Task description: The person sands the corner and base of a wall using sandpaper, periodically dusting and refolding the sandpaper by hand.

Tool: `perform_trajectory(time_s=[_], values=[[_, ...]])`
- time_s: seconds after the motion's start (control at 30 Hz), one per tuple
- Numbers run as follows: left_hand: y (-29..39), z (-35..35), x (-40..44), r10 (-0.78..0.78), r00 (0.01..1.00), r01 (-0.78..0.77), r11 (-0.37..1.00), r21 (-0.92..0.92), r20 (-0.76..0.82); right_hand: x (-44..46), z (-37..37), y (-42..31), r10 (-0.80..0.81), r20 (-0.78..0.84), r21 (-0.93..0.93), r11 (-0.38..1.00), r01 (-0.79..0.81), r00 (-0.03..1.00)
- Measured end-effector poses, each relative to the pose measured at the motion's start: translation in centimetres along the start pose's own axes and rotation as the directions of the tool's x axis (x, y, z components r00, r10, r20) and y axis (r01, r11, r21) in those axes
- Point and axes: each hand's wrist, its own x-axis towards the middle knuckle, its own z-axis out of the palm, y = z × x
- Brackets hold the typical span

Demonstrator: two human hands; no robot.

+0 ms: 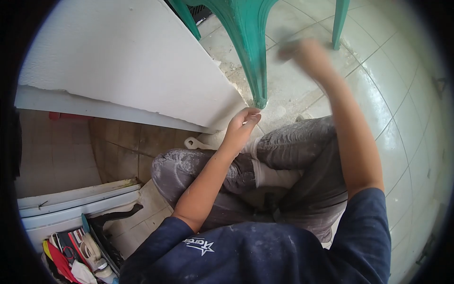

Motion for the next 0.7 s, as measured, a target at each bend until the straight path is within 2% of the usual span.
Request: perform_trajectory(time_s=[0.03,0.07,0.17,0.2,0.27,0.3,0.33,0.37,0.4,0.43,0.47,0.5,0.53,0.57,0.6,0.67,0.7], values=[[-0.5,0.1,0.2,0.015,1.0,-0.015,1.0,0.015,0.0,-0.5,-0.1,-4.3,-0.1,0.256,0.142,0.988,0.065,0.961],[-0.8,0.3,0.3,0.025,1.0,-0.025,0.999,0.03,0.001,-0.8,-0.4,-7.3,-0.223,0.48,0.295,0.952,0.083,0.849],[-0.7,0.4,-0.1,-0.012,1.0,0.012,1.0,0.007,0.007,0.1,1.2,-0.7,-0.076,0.135,0.144,0.988,0.056,0.988],[-0.7,0.4,0.0,-0.024,1.0,0.024,1.0,0.001,0.011,0.7,0.3,1.2,0.1,-0.092,-0.03,0.994,-0.103,0.991],[-0.5,0.3,-0.2,0.004,1.0,-0.004,1.0,0.023,-0.002,1.5,-1.9,3.1,0.327,-0.246,-0.218,0.898,-0.381,0.912],[-0.3,0.2,-0.2,0.01,1.0,-0.009,0.999,0.053,-0.011,1.2,-1.5,1.4,0.262,-0.319,-0.207,0.918,-0.337,0.911],[-0.1,0.2,0.0,0.015,1.0,-0.014,0.996,0.085,-0.02,0.7,-0.2,0.9,0.14,-0.263,-0.012,0.989,-0.149,0.954],[-0.2,0.4,0.1,0.03,0.999,-0.029,0.996,0.086,-0.012,-0.2,1.5,-0.9,-0.091,-0.123,0.076,0.992,0.101,0.988],[-0.5,0.4,0.2,0.042,0.999,-0.042,0.995,0.089,-0.005,-1.0,1.6,-3.9,-0.275,0.124,0.233,0.942,0.241,0.953],[-0.9,0.4,0.3,0.05,0.999,-0.05,0.994,0.096,0.005,-1.1,0.1,-7.6,-0.141,0.324,0.221,0.973,0.07,0.935],[-1.4,0.4,0.3,0.049,0.999,-0.049,0.995,0.086,0.002,-1.2,-1.1,-9.8,-0.004,0.512,0.18,0.978,-0.103,0.859],[-1.8,0.6,0.3,0.044,0.999,-0.044,0.996,0.077,-0.001,-0.7,-0.2,-6.3,-0.003,0.248,0.15,0.988,-0.035,0.969],[-2.1,0.6,0.3,0.042,0.999,-0.042,0.997,0.066,-0.005,-0.1,0.2,-1.7,-0.017,-0.034,0.097,0.995,0.021,0.999],[-1.3,0.3,0.1,0.004,1.0,-0.005,0.993,0.114,0.005,0.3,-1.8,-0.5,0.096,-0.122,-0.025,0.995,-0.1,0.988],[-1.1,0.2,0.2,0.021,1.0,-0.02,0.992,0.128,-0.007,1.0,-3.2,0.2,0.311,-0.18,-0.231,0.909,-0.347,0.933],[-1.0,0.3,0.3,0.06,0.998,-0.056,0.987,0.153,-0.026,0.6,-2.1,0.5,0.299,-0.226,-0.174,0.924,-0.34,0.927],[-1.1,0.4,0.5,0.128,0.991,-0.121,0.977,0.174,-0.028,0.1,0.1,1.5,0.031,-0.15,0.019,0.999,-0.028,0.988]])
